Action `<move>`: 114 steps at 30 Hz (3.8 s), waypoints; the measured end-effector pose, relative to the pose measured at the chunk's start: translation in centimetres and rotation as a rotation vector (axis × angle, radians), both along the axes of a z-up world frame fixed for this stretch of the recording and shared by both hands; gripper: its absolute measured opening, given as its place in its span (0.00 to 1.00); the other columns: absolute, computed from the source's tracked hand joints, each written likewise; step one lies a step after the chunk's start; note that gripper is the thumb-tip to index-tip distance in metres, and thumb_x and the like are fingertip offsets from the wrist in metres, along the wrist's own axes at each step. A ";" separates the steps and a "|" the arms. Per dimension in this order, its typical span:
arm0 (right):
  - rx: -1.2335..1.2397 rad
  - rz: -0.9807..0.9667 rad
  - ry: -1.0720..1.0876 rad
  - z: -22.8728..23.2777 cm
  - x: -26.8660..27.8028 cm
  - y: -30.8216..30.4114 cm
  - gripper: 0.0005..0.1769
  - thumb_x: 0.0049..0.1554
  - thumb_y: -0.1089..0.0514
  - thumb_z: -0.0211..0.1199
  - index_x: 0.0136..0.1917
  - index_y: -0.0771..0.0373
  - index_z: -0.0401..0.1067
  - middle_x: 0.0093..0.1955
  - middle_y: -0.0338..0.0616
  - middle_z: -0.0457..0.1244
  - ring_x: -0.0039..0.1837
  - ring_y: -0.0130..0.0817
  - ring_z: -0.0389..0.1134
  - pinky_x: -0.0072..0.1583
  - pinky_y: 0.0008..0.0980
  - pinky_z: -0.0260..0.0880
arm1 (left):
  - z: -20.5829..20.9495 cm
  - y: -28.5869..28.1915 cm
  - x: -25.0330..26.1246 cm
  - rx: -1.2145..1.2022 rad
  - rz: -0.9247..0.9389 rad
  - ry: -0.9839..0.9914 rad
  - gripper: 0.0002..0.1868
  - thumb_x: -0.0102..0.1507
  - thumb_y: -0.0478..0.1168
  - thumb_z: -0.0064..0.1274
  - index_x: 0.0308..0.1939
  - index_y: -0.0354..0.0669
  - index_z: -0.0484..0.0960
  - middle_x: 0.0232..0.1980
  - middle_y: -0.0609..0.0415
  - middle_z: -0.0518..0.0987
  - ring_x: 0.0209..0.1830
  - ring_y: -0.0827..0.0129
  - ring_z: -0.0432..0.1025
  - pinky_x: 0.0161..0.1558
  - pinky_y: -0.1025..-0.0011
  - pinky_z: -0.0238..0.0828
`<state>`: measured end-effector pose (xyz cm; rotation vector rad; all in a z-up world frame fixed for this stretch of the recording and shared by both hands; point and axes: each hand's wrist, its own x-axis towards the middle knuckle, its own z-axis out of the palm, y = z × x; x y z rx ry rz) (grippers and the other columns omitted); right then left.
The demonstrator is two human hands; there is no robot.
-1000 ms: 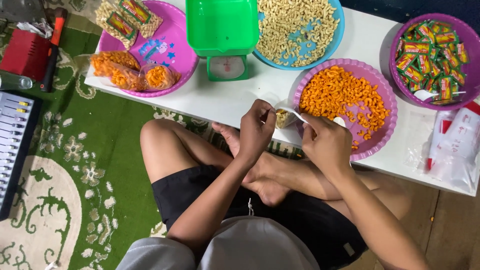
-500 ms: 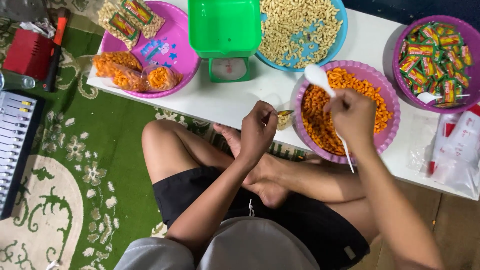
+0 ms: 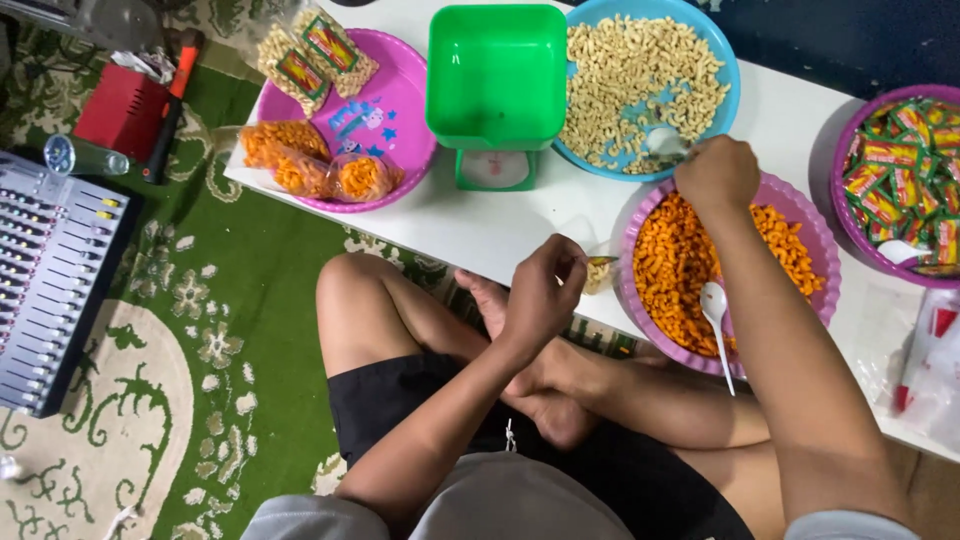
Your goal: Filling small plastic bags with puffed snacks using a spoon while sitting on the floor.
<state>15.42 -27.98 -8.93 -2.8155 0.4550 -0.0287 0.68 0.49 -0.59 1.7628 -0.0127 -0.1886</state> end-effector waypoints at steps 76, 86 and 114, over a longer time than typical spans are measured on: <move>0.242 0.046 -0.029 3.4 -0.5 5.4 0.15 0.52 0.67 0.59 0.50 0.65 0.83 0.44 0.55 0.72 0.40 0.52 0.72 0.47 0.41 0.71 | 2.0 1.1 -0.7 0.011 -0.009 -0.131 0.06 0.62 0.32 0.51 0.41 0.34 0.77 0.30 0.51 0.78 0.26 0.68 0.70 0.32 0.72 0.70; 0.715 -0.044 -0.155 5.1 -3.9 4.8 0.10 0.58 0.67 0.62 0.51 0.68 0.81 0.43 0.45 0.71 0.41 0.29 0.68 0.45 0.24 0.70 | 1.7 1.2 -0.3 -0.010 0.017 -0.143 0.04 0.62 0.31 0.51 0.40 0.35 0.77 0.27 0.53 0.75 0.25 0.71 0.67 0.31 0.73 0.68; 0.468 0.331 -0.566 12.0 -22.3 11.6 0.16 0.60 0.76 0.60 0.58 0.68 0.82 0.35 0.54 0.69 0.31 0.40 0.65 0.37 0.32 0.64 | 0.3 0.0 -0.9 -0.151 0.117 -0.059 0.02 0.67 0.34 0.47 0.40 0.40 0.75 0.25 0.52 0.71 0.26 0.71 0.68 0.27 0.71 0.65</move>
